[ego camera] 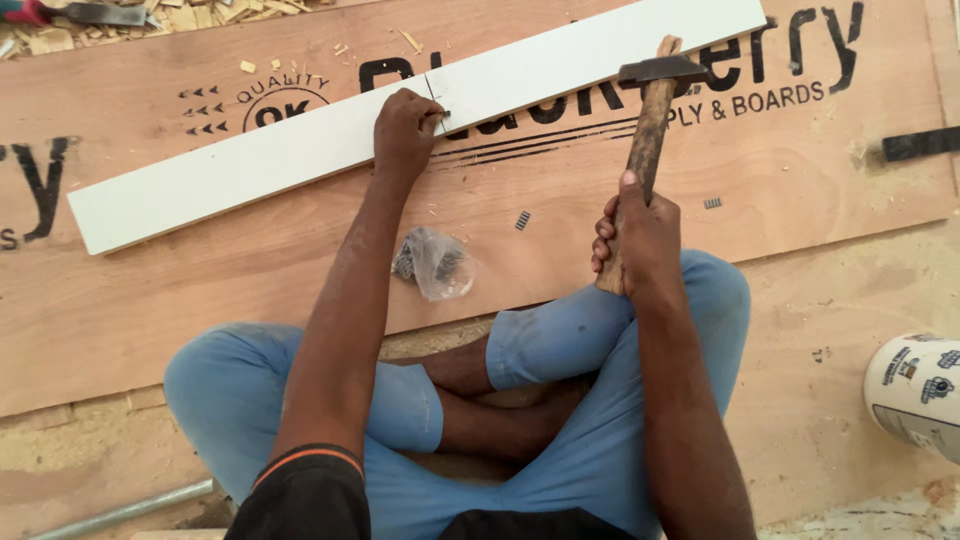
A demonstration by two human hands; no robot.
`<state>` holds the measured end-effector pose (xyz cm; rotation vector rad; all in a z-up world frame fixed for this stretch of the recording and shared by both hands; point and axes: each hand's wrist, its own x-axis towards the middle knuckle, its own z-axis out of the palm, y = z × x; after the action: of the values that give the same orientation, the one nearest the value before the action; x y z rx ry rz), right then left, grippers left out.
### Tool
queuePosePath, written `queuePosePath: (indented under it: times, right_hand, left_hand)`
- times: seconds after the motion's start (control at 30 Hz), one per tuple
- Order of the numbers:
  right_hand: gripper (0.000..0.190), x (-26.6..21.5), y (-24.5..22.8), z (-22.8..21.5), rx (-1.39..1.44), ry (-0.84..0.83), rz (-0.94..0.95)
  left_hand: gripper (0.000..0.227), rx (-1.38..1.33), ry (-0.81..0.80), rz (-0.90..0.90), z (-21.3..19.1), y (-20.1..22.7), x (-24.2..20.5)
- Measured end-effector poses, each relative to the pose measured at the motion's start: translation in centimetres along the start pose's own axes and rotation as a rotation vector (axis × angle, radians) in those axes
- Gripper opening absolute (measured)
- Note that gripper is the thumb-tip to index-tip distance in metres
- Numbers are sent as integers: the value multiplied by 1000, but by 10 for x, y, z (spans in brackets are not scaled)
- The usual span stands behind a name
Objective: The person hammers several small metal fasteners into a white wooden plank while it rests on a larger piece of plywood on the floor.
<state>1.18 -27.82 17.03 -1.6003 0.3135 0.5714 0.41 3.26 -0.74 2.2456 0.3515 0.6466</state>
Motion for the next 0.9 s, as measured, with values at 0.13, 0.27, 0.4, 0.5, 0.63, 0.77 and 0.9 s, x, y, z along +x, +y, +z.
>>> queuePosePath:
  times: [0.13, 0.27, 0.4, 0.5, 0.63, 0.77, 0.9]
  right_hand:
    - [27, -6, -1, 12, -132, 6, -16]
    - [10, -17, 3, 31, -288, -27, -100]
    - [11, -25, 1, 48, -289, -150, -106]
    - [12, -33, 2, 59, -221, -205, -113]
    - [12, -31, 5, 73, -144, -223, -232]
    - [10, -19, 11, 67, -79, -230, -285]
    - [11, -7, 19, 57, 62, -223, -146]
  left_hand:
    - [8, -31, -13, 10, -1, -7, -3]
    - [22, -34, -50, -10, -5, -10, -1]
    - [15, -56, -44, -28, -4, -11, -2]
    - [11, -84, -42, -57, -1, -13, 1]
    - [21, -290, 1, -178, -5, -12, 4]
    - [19, -769, -130, -484, -9, -13, 15]
    - [17, -798, -81, -460, -9, -12, 20]
